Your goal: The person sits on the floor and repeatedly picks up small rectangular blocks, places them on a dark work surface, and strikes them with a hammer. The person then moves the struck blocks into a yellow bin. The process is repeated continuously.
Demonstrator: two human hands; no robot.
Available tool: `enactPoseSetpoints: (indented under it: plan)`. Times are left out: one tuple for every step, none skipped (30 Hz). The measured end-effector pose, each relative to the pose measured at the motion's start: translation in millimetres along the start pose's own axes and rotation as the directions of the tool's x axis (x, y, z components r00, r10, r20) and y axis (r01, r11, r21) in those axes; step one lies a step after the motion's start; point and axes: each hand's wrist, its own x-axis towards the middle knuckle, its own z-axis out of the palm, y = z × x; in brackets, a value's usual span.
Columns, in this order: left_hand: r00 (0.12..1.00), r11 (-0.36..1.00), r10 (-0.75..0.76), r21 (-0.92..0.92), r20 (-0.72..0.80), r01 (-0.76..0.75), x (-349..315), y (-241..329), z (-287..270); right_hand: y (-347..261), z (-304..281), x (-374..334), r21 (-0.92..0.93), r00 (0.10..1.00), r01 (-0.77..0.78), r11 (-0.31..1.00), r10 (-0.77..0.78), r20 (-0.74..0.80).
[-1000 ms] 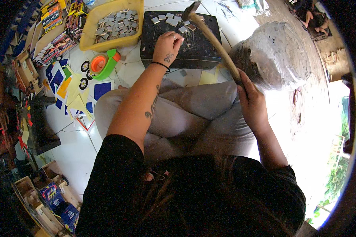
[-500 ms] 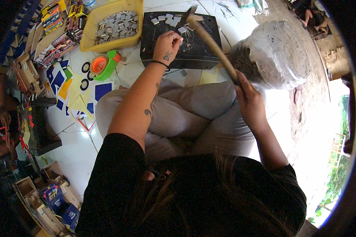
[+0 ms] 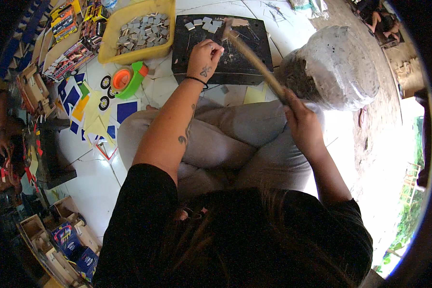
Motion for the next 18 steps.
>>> enactPoseSetpoints:
  plan:
    - [1.0,0.999,-0.029,-0.013,0.011,0.029,0,0,0,0,-1,1,-0.039,0.998,-0.032,0.999,0.035,0.059]
    - [0.998,0.998,-0.061,-0.026,0.022,0.061,-1,0,0,0,-2,1,-0.083,0.993,-0.064,0.995,0.071,0.089]
    - [0.995,0.995,-0.093,-0.039,0.033,0.095,-1,0,1,0,-3,1,-0.04,0.998,-0.04,0.998,0.042,0.053]
    - [0.995,0.993,-0.094,-0.063,0.026,0.095,-2,-1,1,1,-2,0,-0.001,1.0,-0.021,1.0,0.021,-0.001]
    - [0.995,0.992,-0.094,-0.087,0.019,0.095,-1,-1,2,2,-2,-1,0.037,0.999,0.017,0.999,-0.015,-0.046]
    - [0.995,0.988,-0.097,-0.117,0.013,0.098,-2,-1,2,3,-1,-2,-0.012,0.999,-0.034,0.999,0.034,0.019]
    - [0.995,0.99,-0.097,-0.098,0.017,0.098,-2,-2,2,6,-1,-1,-0.062,0.994,-0.063,0.996,0.068,0.091]
    - [0.995,0.992,-0.096,-0.085,0.025,0.097,-3,-3,2,9,0,0,-0.119,0.98,-0.107,0.987,0.125,0.155]
    - [0.994,0.991,-0.104,-0.084,0.036,0.107,-1,-4,2,12,1,2,-0.063,0.995,-0.027,0.998,0.032,0.092]
    - [0.997,0.996,-0.074,-0.041,0.037,0.076,1,-5,1,16,1,7,-0.017,0.999,0.045,0.999,-0.044,0.028]
    - [0.997,0.998,-0.067,-0.01,0.05,0.067,-2,-5,0,19,2,9,0.027,0.993,0.113,0.993,-0.112,-0.03]
    - [0.997,0.999,-0.049,0.018,0.058,0.048,-3,-5,-1,24,3,16,-0.01,0.992,0.108,0.994,-0.109,-0.064]
    - [0.996,0.998,-0.056,0.035,0.067,0.054,-4,-5,-2,31,3,29,-0.048,0.989,0.104,0.993,-0.108,-0.1]
    - [0.996,0.998,-0.051,0.049,0.071,0.048,-6,-5,-2,38,3,42,-0.09,0.979,0.13,0.987,-0.142,-0.145]
    - [0.998,0.998,-0.022,0.053,0.066,0.019,-5,-5,-2,45,4,57,-0.155,0.991,0.037,0.987,-0.056,-0.121]
    - [0.996,0.998,-0.052,0.03,0.071,0.05,-4,-5,-2,52,8,73,-0.226,0.994,-0.022,0.974,-0.003,-0.109]
    - [0.996,0.998,-0.066,-0.001,0.067,0.066,-4,-5,-2,58,13,86,-0.296,0.994,-0.079,0.952,0.051,-0.102]
    - [0.987,0.991,-0.128,-0.019,0.094,0.131,-3,-6,-5,63,18,97,-0.328,0.993,-0.111,0.938,0.089,-0.079]
